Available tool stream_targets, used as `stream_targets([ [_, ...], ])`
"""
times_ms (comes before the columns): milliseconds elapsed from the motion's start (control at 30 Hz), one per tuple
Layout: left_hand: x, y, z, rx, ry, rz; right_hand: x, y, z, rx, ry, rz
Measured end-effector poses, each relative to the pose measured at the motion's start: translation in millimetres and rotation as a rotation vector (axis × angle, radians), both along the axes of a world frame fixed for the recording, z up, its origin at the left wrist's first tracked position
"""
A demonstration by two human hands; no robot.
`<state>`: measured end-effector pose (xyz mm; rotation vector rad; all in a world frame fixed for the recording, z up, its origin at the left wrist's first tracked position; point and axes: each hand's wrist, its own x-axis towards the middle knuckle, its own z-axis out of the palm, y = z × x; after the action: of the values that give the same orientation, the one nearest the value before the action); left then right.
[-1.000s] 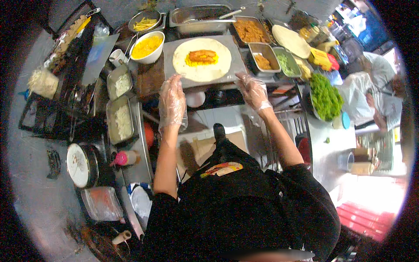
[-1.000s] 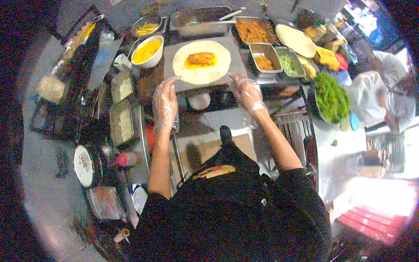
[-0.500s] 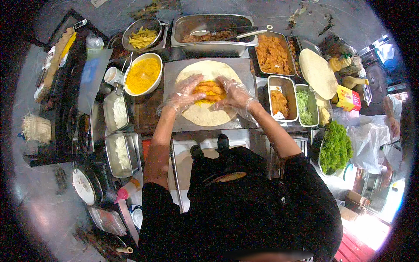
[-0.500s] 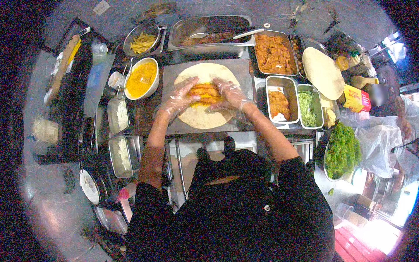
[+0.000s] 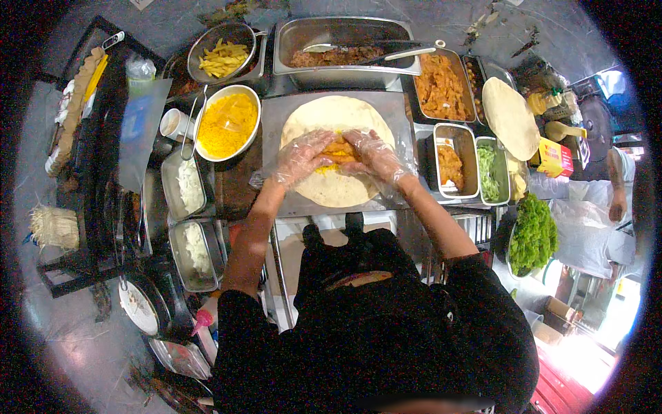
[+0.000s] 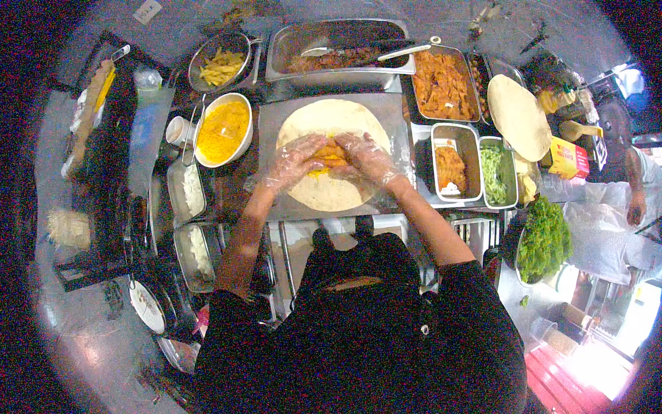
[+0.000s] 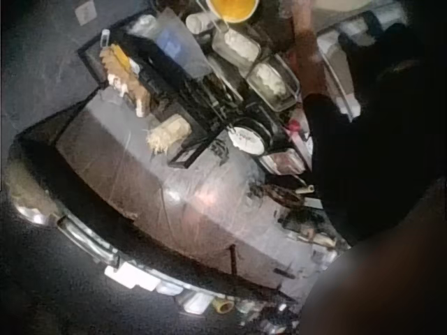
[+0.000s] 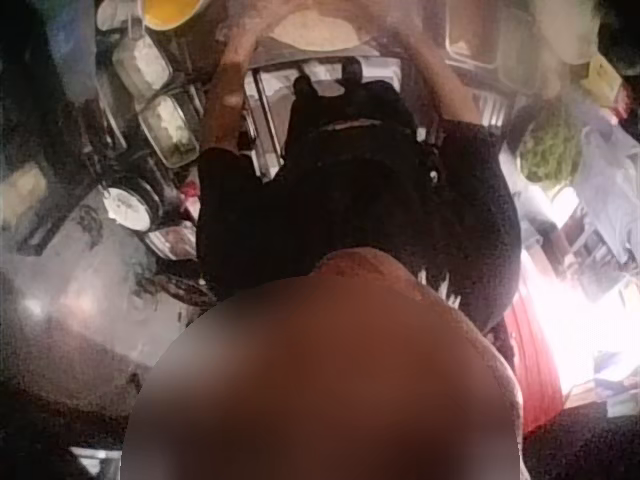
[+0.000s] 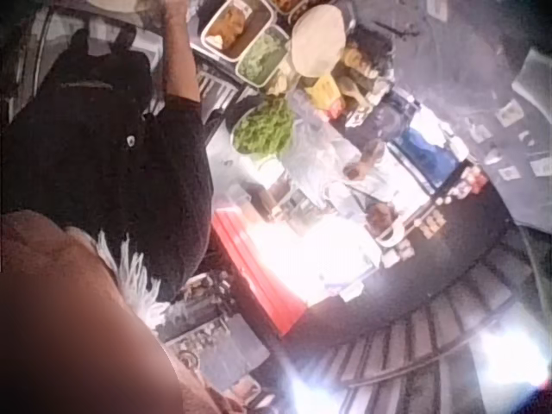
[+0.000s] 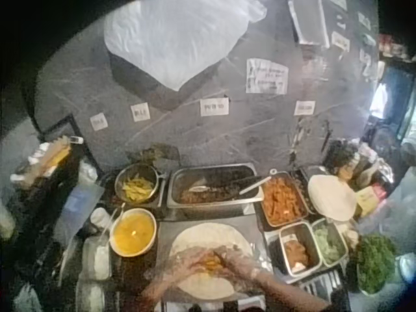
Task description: The person assembles a taco by placing a tortilla on a cutting board, adding shredded cheese, fried meat, and chopped vegetables. They wash and dry their hands, put on disposable gloves, and continue adding ingredients before folding the tortilla.
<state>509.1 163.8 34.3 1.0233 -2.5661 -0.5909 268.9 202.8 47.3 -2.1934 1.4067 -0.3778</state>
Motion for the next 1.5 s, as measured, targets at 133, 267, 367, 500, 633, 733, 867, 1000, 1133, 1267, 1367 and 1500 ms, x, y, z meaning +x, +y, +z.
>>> stream_targets([
  [133, -4, 1, -1, 0.029, 0.049, 0.009, -4, 5, -12, -0.070, -0.016, -0.008],
  [267, -2, 1, 3, 0.198, 0.173, -0.022, -6, -8, -25, -0.015, -0.047, 0.064],
  [367, -14, 2, 28, 0.167, 0.136, -0.035, -12, -4, -11, -0.133, -0.131, 0.008],
  [500, -7, -3, 22, 0.163, 0.131, -0.025, -33, 22, 31, -0.119, -0.198, -0.209],
  [633, 0, 0, 30, 0.114, 0.140, 0.001, -116, 62, 91, -0.317, -0.064, -0.418],
  [733, -6, 9, 50, 0.097, 0.145, 0.106, -214, 94, 99, -0.323, 0.120, -0.692],
  [867, -14, 27, 75, 0.074, 0.175, 0.211, -328, 121, 30, 0.128, 0.503, -0.910],
  [1000, -7, 44, 76, 0.101, 0.245, 0.322, -339, 103, -27, 0.185, 0.415, -0.889],
  [1133, -6, 51, 74, 0.124, 0.245, 0.363, -311, 86, -28, 0.173, 0.462, -0.785],
  [1267, -5, 58, 68, 0.279, 0.390, 0.457, -312, 84, -44, 0.162, 0.440, -0.718],
  [1367, -4, 61, 66, 0.386, 0.480, 0.507, -324, 84, -45, 0.239, 0.409, -0.728],
  [1500, -2, 61, 69, 0.340, 0.412, 0.476, -331, 97, -9, 0.201, 0.209, -0.848],
])
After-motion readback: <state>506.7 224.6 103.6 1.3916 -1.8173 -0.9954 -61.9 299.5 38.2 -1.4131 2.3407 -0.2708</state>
